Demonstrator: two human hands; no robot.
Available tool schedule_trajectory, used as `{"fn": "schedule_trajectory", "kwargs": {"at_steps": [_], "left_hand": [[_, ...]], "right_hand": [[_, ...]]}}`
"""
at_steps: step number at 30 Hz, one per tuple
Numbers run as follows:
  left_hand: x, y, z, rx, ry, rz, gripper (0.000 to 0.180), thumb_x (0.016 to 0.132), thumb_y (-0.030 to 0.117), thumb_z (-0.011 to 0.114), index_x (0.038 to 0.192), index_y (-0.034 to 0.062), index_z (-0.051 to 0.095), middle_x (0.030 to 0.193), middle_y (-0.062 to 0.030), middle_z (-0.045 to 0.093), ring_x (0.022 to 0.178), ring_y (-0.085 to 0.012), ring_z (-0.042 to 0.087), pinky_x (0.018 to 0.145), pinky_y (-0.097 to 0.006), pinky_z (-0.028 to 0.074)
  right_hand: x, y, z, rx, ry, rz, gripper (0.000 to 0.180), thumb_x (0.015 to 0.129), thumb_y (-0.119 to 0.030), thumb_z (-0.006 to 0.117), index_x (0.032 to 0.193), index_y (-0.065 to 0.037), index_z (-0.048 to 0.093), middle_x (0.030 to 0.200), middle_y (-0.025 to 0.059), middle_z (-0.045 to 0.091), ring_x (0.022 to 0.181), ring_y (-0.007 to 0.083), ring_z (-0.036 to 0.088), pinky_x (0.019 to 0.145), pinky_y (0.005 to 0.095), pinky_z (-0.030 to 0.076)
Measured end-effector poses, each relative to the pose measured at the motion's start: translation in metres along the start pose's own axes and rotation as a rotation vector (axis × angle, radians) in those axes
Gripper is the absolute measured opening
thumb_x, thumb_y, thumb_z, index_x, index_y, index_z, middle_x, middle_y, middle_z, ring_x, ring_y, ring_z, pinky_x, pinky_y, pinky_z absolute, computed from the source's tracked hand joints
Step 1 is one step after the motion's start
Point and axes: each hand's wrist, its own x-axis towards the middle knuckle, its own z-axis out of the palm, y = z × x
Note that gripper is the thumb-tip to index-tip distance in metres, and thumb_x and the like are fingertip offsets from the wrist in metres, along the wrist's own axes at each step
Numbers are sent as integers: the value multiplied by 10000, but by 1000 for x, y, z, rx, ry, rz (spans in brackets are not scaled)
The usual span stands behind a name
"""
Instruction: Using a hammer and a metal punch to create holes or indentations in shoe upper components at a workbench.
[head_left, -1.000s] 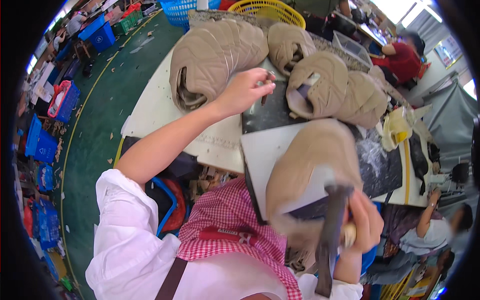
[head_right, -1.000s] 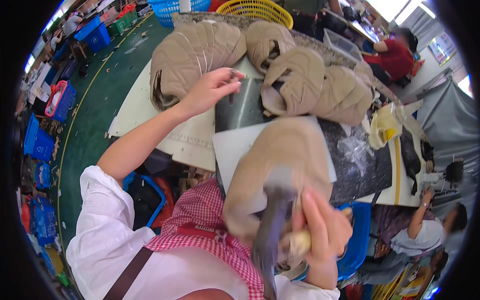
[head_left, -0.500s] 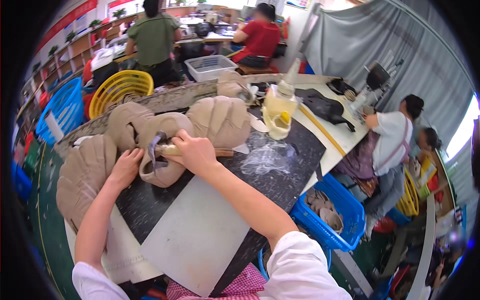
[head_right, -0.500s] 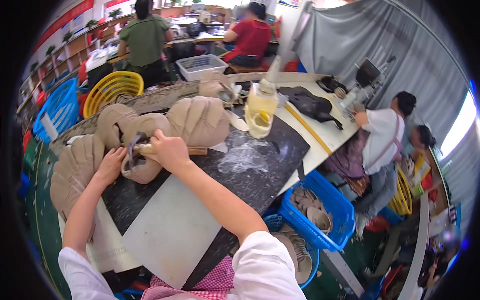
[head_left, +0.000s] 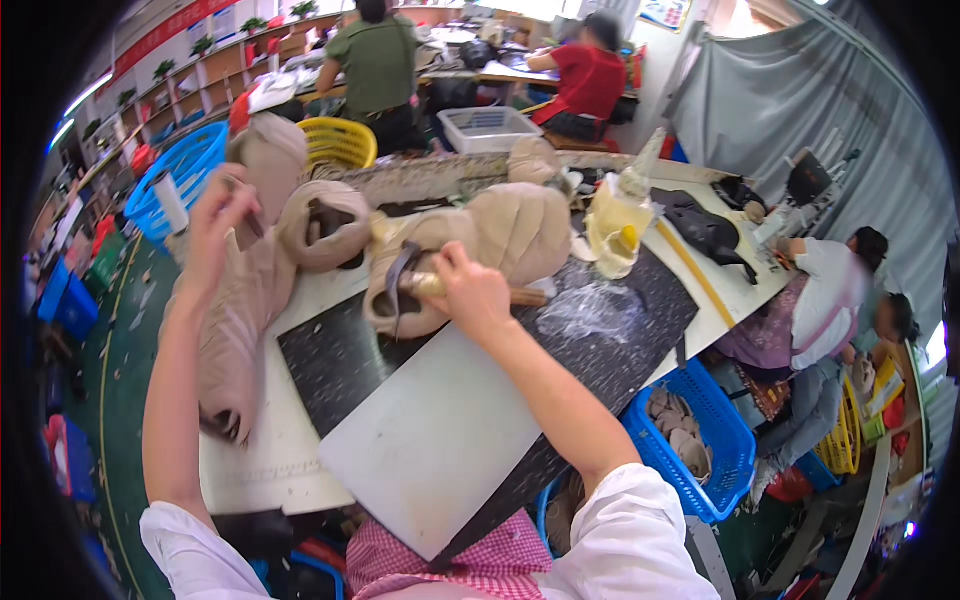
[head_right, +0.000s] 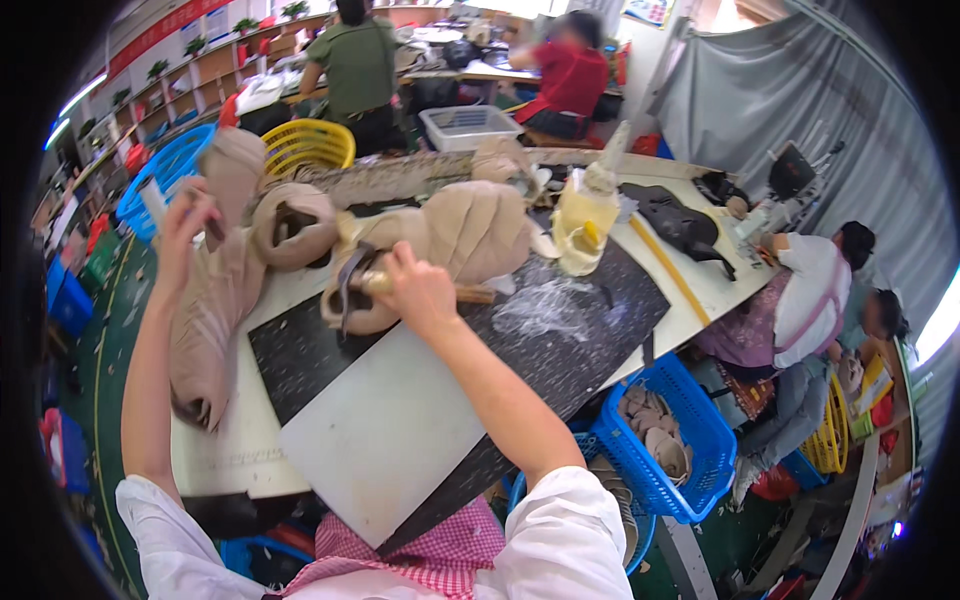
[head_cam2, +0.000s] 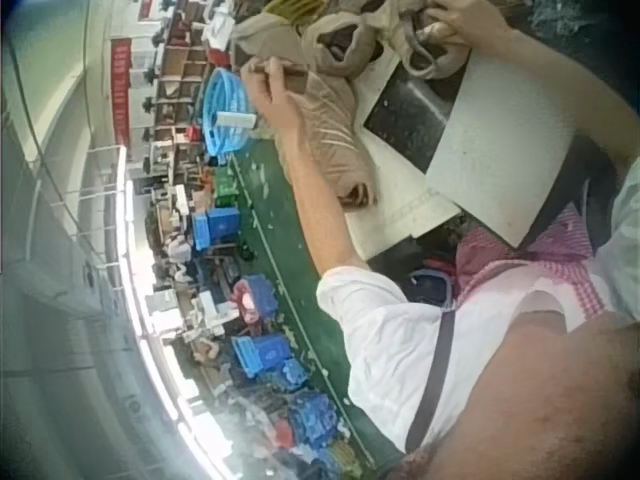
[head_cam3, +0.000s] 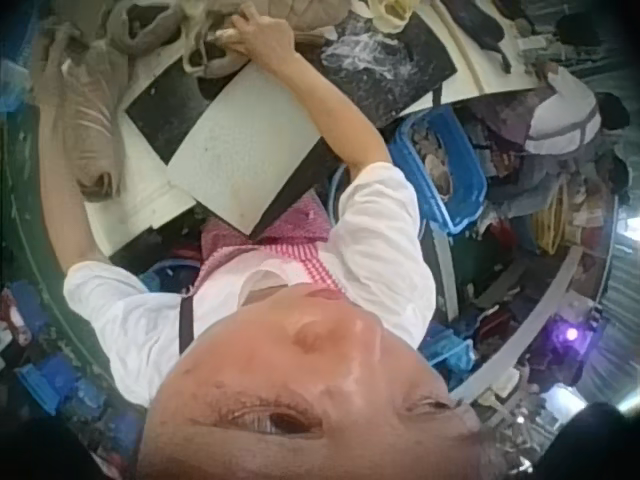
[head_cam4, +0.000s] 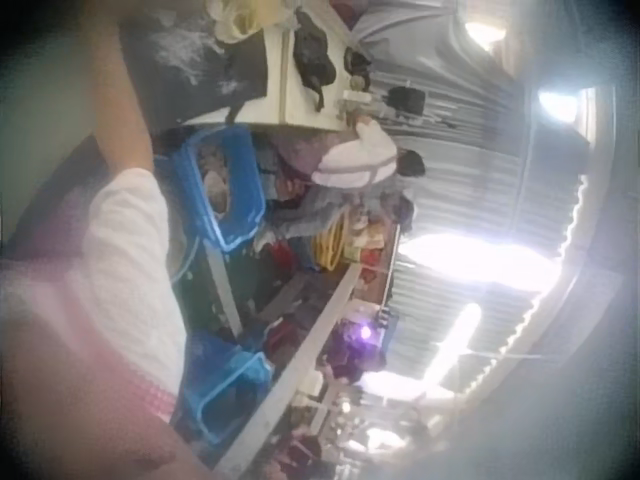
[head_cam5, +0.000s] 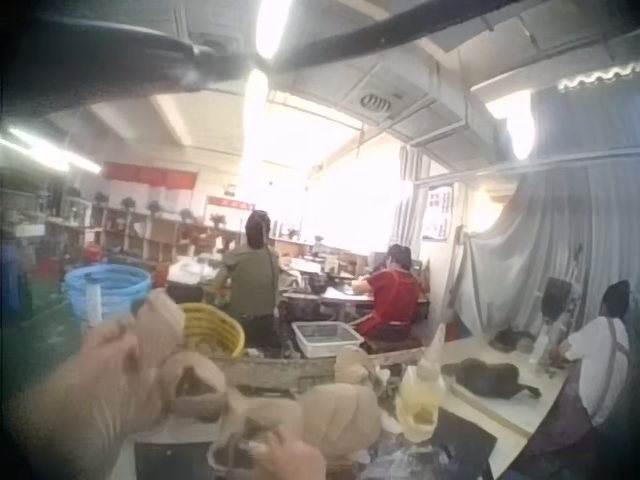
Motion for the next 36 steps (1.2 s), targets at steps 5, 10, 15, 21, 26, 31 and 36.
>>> {"fn": "schedule_trajectory", "kwargs": {"at_steps": [5,10,15,21,26,31,36], "left_hand": [[-166,81,-48,335,140,-106,352,920,206,461,1193,-15,492,855,-37,567,664,-74,482,556,-212,381],[-287,83,30,666,-1366,916,205,679,225,566,829,98,624,1056,-27,545,1042,-148,476,936,-315,331],[-286,85,46,661,-1035,832,218,674,217,520,806,74,619,980,-35,540,960,-164,487,843,-309,380],[-280,80,61,327,-1313,521,111,725,171,561,734,60,567,986,-45,557,956,-149,511,812,-279,342],[-286,68,55,-385,-1186,-46,143,884,138,517,812,16,535,927,-84,567,901,-181,543,790,-322,394],[-281,74,61,-682,-472,-842,202,939,168,440,836,11,514,840,-66,575,681,-81,557,607,-210,467],[-274,66,96,-558,-495,-762,174,941,166,446,878,12,492,772,-40,574,618,-61,546,550,-185,474]], "right_hand": [[12,-7,0,82,-53,134,406,717,-436,663,874,-66,611,935,65,567,761,249,625,630,356,493],[7,-9,-22,521,35,235,339,732,-319,689,936,-53,641,922,132,627,849,325,606,713,375,474],[-68,-34,-96,630,-297,287,338,680,-266,755,865,-4,647,797,128,626,683,233,591,633,323,445],[-125,-50,-105,668,-529,352,423,619,-290,791,859,17,628,693,129,601,579,175,545,582,305,434],[-112,-66,-101,555,-628,275,430,574,-288,800,847,-6,624,672,125,600,590,230,557,585,313,437],[-112,-51,-98,549,-766,361,311,626,-227,770,763,10,624,577,109,562,522,178,515,553,294,423],[-115,-48,-100,651,-612,410,283,636,-181,763,747,28,607,580,61,557,561,102,487,550,269,411]]}}
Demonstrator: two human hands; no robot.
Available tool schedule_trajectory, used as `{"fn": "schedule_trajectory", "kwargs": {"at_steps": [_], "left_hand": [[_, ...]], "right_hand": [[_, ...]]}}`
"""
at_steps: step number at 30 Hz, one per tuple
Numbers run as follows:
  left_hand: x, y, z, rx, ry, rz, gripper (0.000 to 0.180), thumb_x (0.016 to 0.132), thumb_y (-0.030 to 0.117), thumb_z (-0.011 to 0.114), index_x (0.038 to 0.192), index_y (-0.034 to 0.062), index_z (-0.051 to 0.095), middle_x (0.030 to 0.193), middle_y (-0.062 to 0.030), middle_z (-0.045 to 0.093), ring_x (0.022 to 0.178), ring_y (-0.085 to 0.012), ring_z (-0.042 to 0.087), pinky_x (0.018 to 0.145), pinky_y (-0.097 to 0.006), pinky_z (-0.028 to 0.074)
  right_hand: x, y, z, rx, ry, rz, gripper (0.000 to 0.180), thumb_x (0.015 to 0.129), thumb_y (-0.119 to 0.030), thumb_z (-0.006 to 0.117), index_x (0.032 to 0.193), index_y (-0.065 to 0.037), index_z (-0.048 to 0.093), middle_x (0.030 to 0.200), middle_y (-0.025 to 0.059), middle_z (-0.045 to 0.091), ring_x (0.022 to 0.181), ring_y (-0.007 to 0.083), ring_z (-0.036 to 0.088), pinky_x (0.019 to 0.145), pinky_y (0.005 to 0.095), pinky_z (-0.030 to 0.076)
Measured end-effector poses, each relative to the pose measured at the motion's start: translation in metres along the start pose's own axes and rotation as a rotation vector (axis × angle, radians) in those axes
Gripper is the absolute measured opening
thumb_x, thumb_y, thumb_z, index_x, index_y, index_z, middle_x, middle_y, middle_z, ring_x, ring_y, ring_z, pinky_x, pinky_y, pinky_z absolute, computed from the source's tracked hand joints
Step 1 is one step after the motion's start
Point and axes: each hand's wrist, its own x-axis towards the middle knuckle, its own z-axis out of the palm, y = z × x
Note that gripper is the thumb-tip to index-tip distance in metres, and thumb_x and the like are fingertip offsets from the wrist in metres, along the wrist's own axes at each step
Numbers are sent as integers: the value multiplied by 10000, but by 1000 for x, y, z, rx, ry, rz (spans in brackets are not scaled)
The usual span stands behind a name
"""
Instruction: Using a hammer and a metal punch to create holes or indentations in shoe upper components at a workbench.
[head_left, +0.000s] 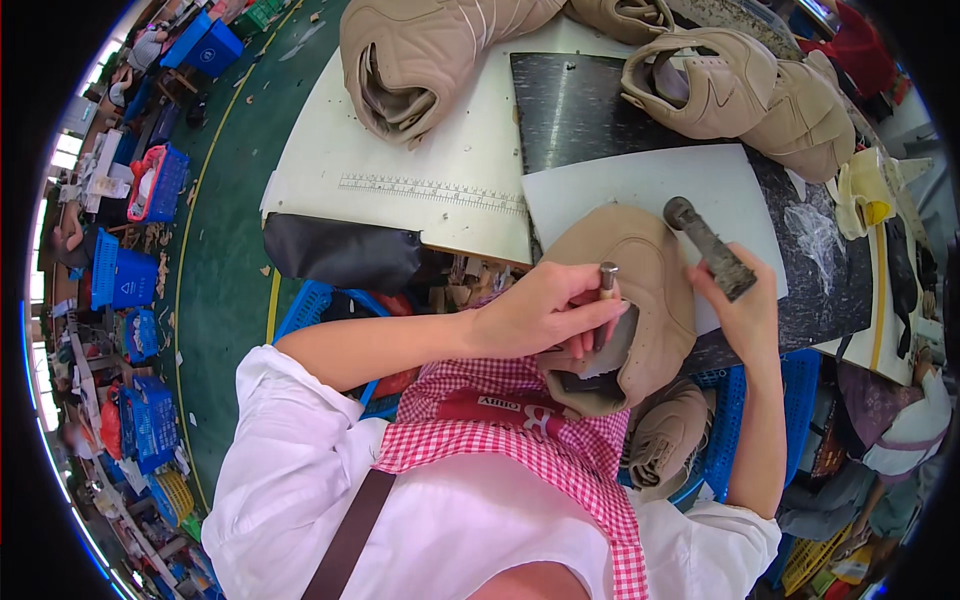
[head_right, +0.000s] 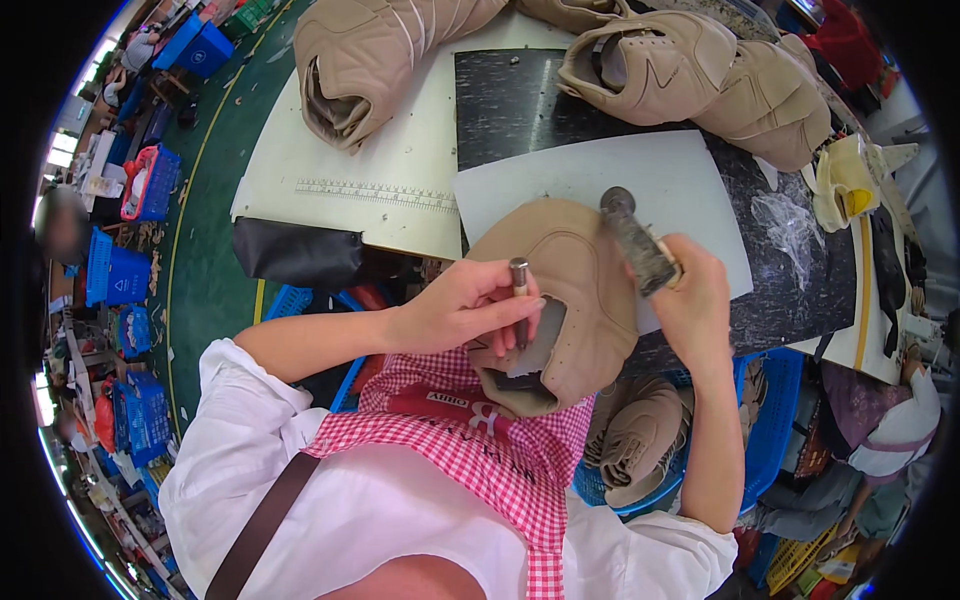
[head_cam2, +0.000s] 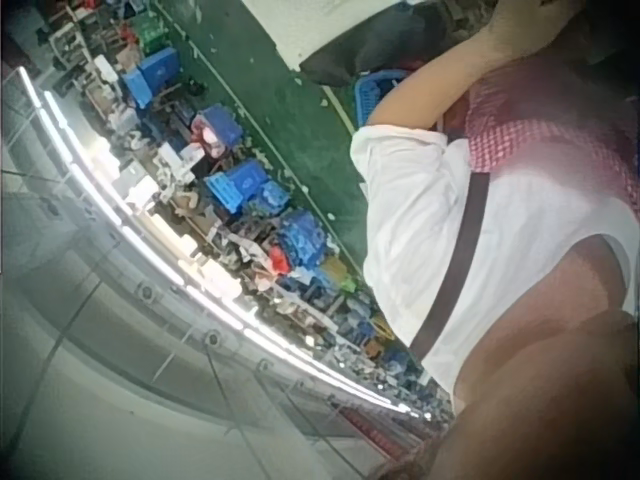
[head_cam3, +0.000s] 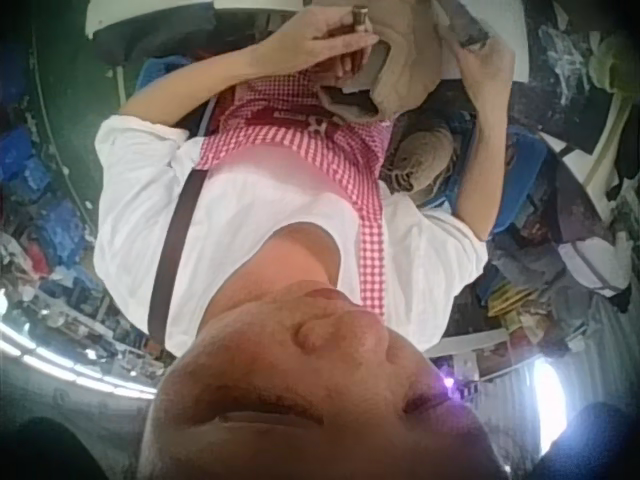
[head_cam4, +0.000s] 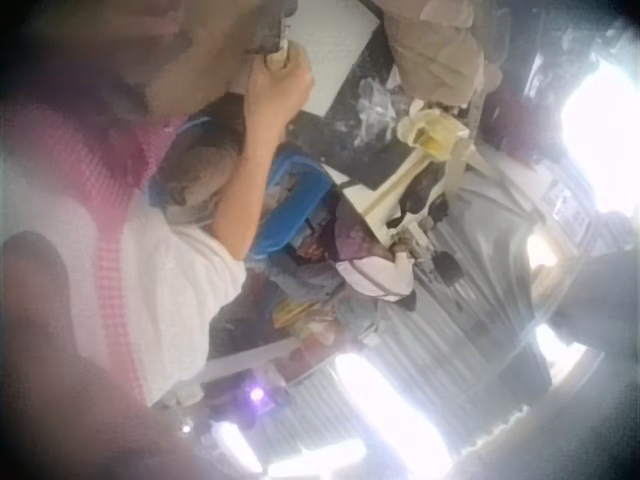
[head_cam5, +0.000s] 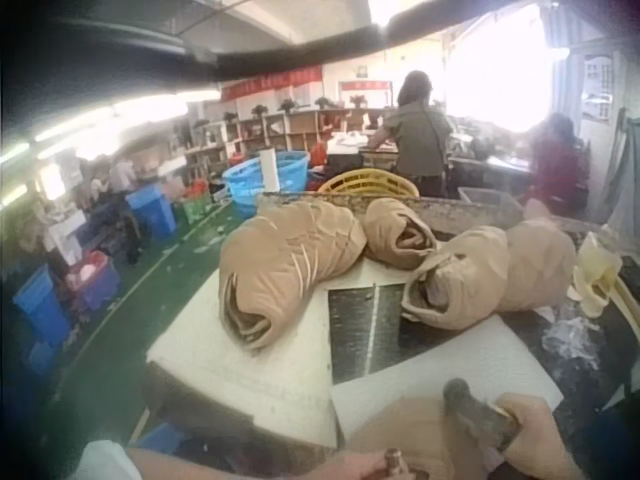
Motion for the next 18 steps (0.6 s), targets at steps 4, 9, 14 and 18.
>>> {"fn": "schedule_trajectory", "kwargs": {"at_steps": [4,9,14,18], "left_hand": [[12,1,5,49,-9,-50,184,941,173,448,876,8,495,774,-43,574,610,-60,545,541,-182,477],[7,4,1,-54,7,-20,197,943,187,447,883,8,503,793,-53,584,612,-67,558,556,-193,488],[3,20,-8,-192,-65,43,156,933,151,470,953,2,514,829,-68,596,678,-82,586,626,-214,507],[-11,16,-6,42,-112,40,87,876,48,541,910,-18,587,870,-72,634,760,-99,615,686,-207,502]], "right_hand": [[3,-14,-1,-12,7,15,269,656,-103,751,846,5,595,739,-11,552,653,73,460,573,225,371],[11,-17,2,24,-85,-51,369,597,-172,780,855,33,614,618,72,559,580,119,494,581,294,432],[14,-9,2,-20,-64,-39,363,600,-182,784,851,23,621,634,78,552,583,155,500,590,302,429],[10,-10,3,-147,-33,-87,390,604,-229,792,888,-10,638,700,78,540,639,210,535,614,317,422]]}}
